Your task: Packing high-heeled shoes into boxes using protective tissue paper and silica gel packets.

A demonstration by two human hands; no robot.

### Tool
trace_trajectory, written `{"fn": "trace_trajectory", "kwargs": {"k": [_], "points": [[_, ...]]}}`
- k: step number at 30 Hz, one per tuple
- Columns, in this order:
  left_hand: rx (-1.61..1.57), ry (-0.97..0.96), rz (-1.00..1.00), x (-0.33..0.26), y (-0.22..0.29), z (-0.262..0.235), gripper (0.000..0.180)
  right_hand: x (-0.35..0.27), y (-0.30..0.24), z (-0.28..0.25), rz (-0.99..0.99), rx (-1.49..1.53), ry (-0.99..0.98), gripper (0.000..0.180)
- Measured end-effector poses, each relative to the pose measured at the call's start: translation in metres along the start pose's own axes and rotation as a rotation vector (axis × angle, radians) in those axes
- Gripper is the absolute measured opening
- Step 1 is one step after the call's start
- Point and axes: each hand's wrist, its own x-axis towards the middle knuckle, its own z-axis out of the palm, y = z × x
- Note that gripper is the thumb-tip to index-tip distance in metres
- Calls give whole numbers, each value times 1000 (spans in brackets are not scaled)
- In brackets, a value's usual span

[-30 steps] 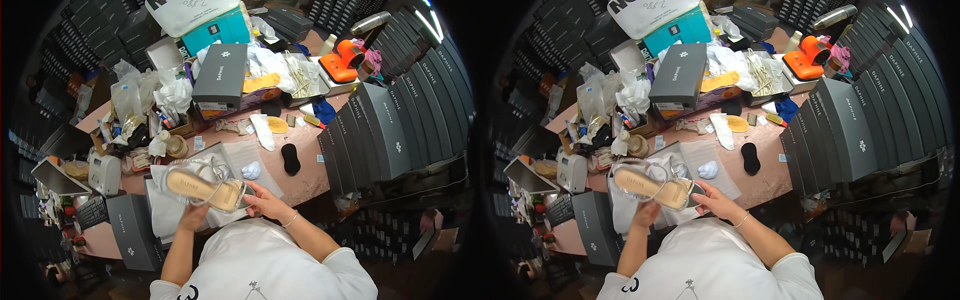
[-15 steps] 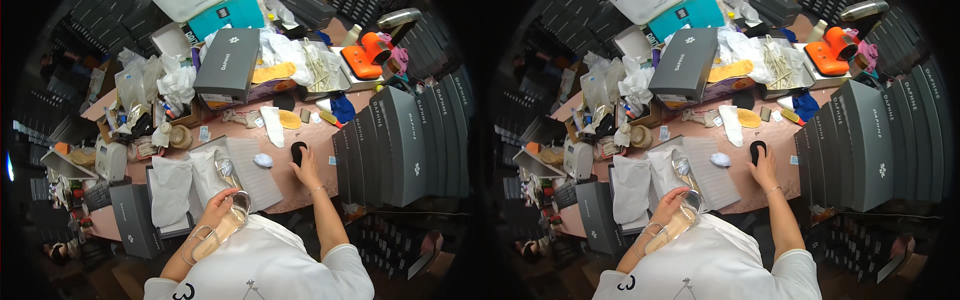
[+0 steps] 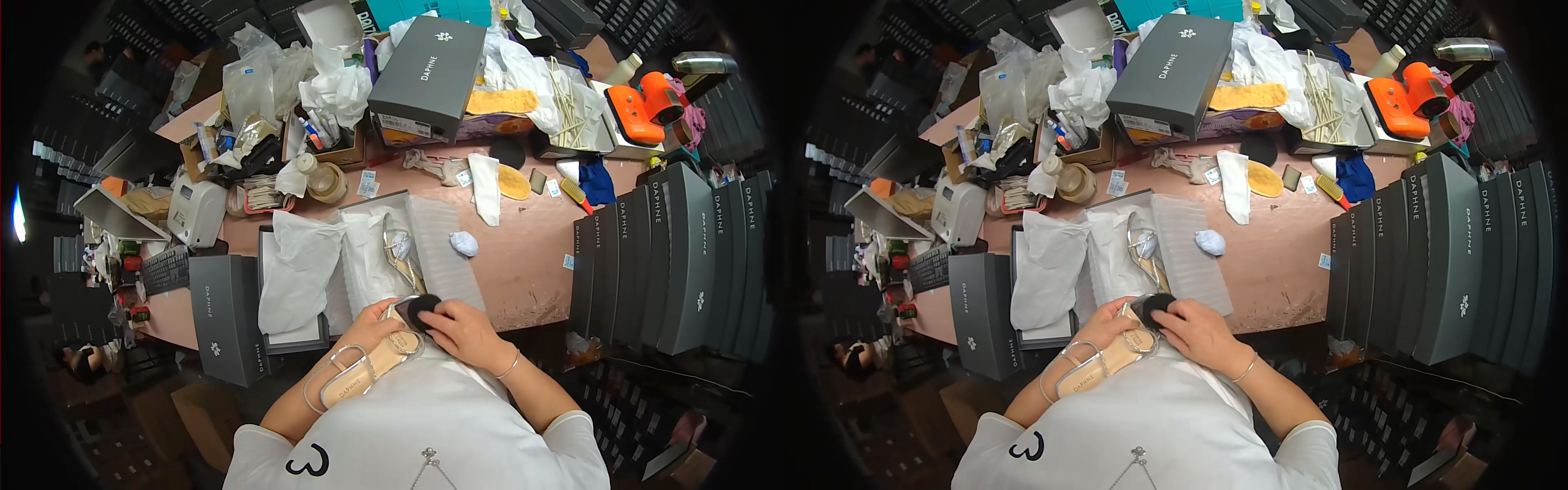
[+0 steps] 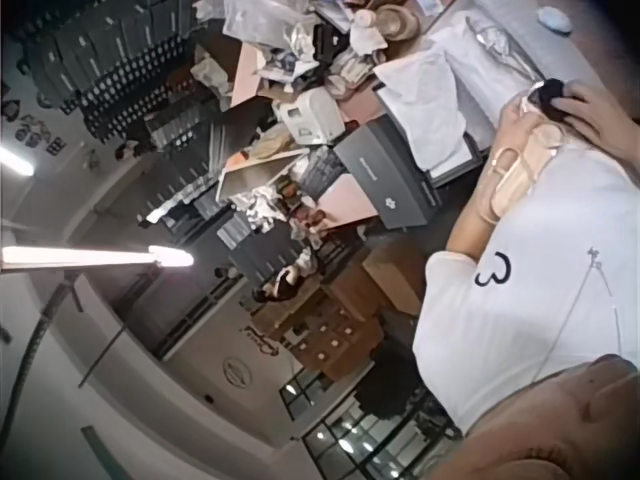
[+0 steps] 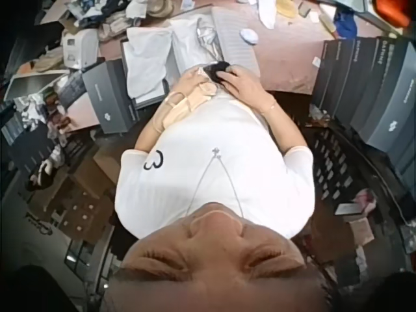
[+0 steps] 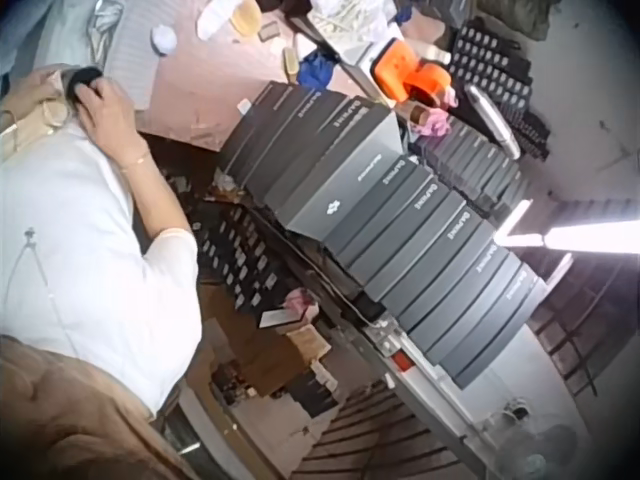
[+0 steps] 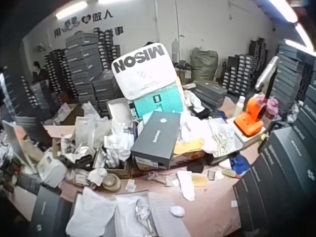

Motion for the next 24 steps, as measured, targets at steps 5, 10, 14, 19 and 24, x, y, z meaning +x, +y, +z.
{"fn": "trace_trajectory", "kwargs": {"k": [5,10,14,19,24], "points": [[263,-53,58,-10,-2,-7,62,-9,-5,23,-134,-116,-53,26],[352,-19,88,-18,-8,-6,65,21,-20,38,-107,-155,1,16],[171,-78,85,-13,-22,-16,61,-2,-23,30,-113,-172,-46,19],[301,-36,109,-16,-13,-8,58,24,-20,37,-90,-165,74,21],[210,-51,112,-14,-15,-2,58,-2,-11,24,-147,-142,-33,19]]}}
